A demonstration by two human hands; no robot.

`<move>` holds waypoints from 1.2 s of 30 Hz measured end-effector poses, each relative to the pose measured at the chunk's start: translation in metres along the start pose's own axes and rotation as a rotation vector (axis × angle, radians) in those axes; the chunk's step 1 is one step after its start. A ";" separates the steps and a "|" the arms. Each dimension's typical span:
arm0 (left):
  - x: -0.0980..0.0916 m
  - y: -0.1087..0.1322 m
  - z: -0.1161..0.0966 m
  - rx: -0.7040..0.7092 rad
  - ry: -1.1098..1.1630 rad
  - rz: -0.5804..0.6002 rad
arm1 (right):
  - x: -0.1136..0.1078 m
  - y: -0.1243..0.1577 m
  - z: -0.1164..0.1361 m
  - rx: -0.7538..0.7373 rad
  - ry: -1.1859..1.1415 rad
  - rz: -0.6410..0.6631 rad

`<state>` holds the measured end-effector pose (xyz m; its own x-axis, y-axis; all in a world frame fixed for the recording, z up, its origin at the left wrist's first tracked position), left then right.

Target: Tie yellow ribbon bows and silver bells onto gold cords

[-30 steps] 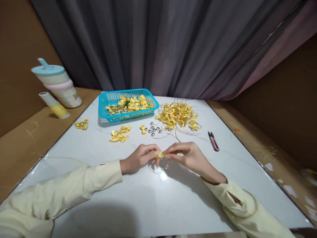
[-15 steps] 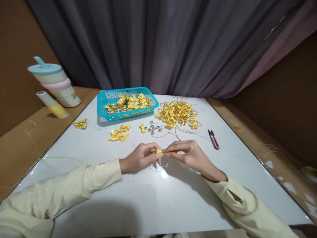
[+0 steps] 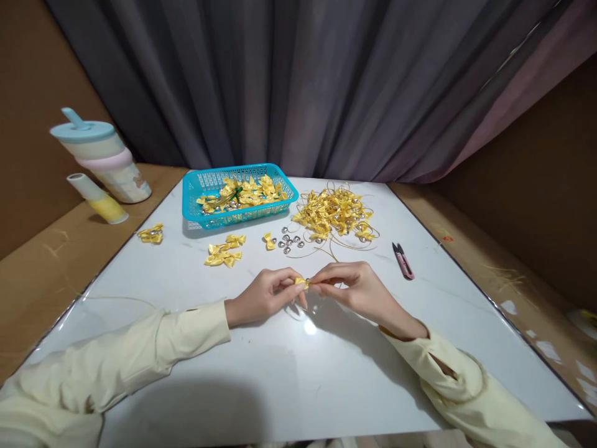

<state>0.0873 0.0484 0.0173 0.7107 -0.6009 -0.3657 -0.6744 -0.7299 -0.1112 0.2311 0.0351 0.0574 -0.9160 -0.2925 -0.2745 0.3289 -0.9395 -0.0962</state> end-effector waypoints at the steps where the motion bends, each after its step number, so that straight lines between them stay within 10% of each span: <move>1: 0.000 0.000 0.000 0.005 -0.021 -0.006 | 0.000 0.000 0.000 0.003 -0.001 -0.001; 19: -0.001 0.000 -0.001 -0.019 -0.123 -0.029 | -0.003 -0.001 0.002 -0.051 0.070 0.011; 36: -0.002 -0.001 0.004 -0.078 -0.163 -0.063 | -0.037 0.009 0.014 -0.097 -0.193 -0.386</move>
<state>0.0855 0.0516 0.0150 0.7049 -0.4972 -0.5058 -0.6076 -0.7912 -0.0691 0.2649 0.0354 0.0804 -0.9990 0.0398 -0.0181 -0.0340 -0.9680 -0.2485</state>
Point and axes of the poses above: each hand's wrist, its own y-axis away from the middle knuckle, its own x-axis out of the palm, z = x × y, the point moved 5 cm from there along -y, towards the middle knuckle, and after that the axes turned 14 degrees about -y, right-handed, at the moved point
